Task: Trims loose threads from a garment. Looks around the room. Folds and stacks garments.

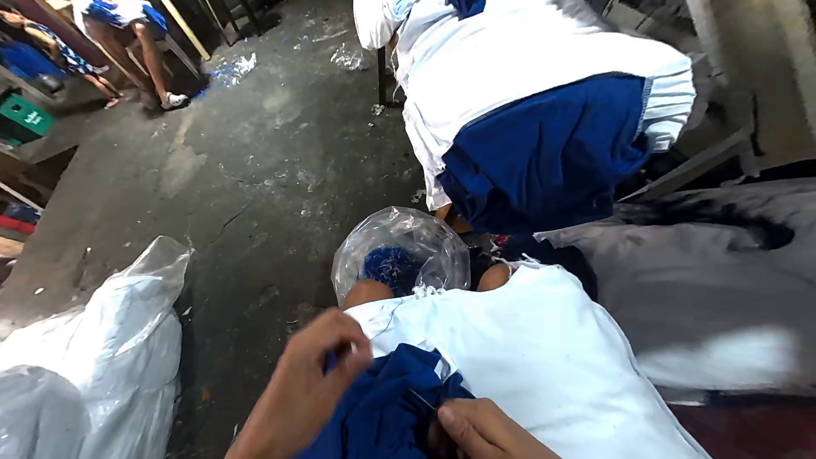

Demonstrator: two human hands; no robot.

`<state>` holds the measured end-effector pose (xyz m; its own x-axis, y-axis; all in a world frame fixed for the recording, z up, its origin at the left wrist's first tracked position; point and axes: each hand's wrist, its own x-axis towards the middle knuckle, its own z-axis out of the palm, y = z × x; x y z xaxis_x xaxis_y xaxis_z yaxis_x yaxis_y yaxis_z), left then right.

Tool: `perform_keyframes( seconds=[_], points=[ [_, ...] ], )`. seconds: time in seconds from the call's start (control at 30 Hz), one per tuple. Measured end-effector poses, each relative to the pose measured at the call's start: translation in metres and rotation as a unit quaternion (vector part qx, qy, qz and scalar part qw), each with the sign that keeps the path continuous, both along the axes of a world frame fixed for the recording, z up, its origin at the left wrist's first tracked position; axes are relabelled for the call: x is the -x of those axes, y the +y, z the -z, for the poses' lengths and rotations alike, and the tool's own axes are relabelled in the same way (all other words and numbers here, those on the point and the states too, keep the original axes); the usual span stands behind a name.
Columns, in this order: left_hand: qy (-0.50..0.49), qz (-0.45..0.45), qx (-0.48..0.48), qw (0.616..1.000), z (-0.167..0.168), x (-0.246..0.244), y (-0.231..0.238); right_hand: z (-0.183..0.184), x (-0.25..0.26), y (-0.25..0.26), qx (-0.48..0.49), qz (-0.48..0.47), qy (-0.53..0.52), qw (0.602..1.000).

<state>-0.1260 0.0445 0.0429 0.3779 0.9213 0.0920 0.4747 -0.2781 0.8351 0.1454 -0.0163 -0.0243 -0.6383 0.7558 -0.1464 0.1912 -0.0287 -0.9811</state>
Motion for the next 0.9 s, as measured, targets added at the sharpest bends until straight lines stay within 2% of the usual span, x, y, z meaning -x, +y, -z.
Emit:
perform_keyframes(
  seconds=[0.07, 0.1, 0.2, 0.3, 0.47, 0.6, 0.7, 0.77, 0.8, 0.9],
  points=[
    [-0.017, 0.087, 0.027, 0.996, -0.009, -0.008, -0.035, 0.0, 0.0, 0.001, 0.026, 0.0, -0.004, 1.0],
    [0.014, 0.102, 0.044, 0.994, -0.012, -0.015, -0.052, 0.001, 0.0, 0.0, 0.045, 0.001, -0.006, 0.999],
    [0.149, 0.101, 0.046, 0.983, 0.008, -0.029, -0.095, 0.0, 0.0, 0.001, 0.101, 0.001, -0.022, 0.995],
    [0.145, 0.057, 0.025, 0.987, 0.013, -0.023, -0.102, -0.001, 0.001, 0.002, 0.103, 0.001, -0.03, 0.994],
    [0.078, 0.099, 0.045, 0.991, 0.016, 0.0, -0.08, 0.001, 0.001, 0.0, 0.088, -0.002, -0.038, 0.995],
    [0.09, 0.123, 0.15, 0.977, -0.002, -0.003, -0.047, 0.0, 0.0, 0.0, 0.089, -0.003, -0.037, 0.995],
    [-0.014, 0.071, 0.2, 0.977, -0.013, -0.018, -0.003, -0.002, 0.0, -0.001, 0.082, 0.001, -0.047, 0.996],
    [-0.09, -0.008, 0.196, 0.976, -0.011, -0.031, 0.029, -0.001, 0.001, -0.002, 0.083, 0.012, -0.051, 0.995],
    [-0.075, -0.049, 0.183, 0.979, -0.011, -0.037, 0.043, 0.0, 0.001, -0.002, 0.083, 0.015, -0.049, 0.995],
    [0.103, -0.103, 0.12, 0.982, -0.015, -0.046, 0.06, 0.0, -0.001, -0.002, 0.081, 0.015, -0.036, 0.996]
  ],
)
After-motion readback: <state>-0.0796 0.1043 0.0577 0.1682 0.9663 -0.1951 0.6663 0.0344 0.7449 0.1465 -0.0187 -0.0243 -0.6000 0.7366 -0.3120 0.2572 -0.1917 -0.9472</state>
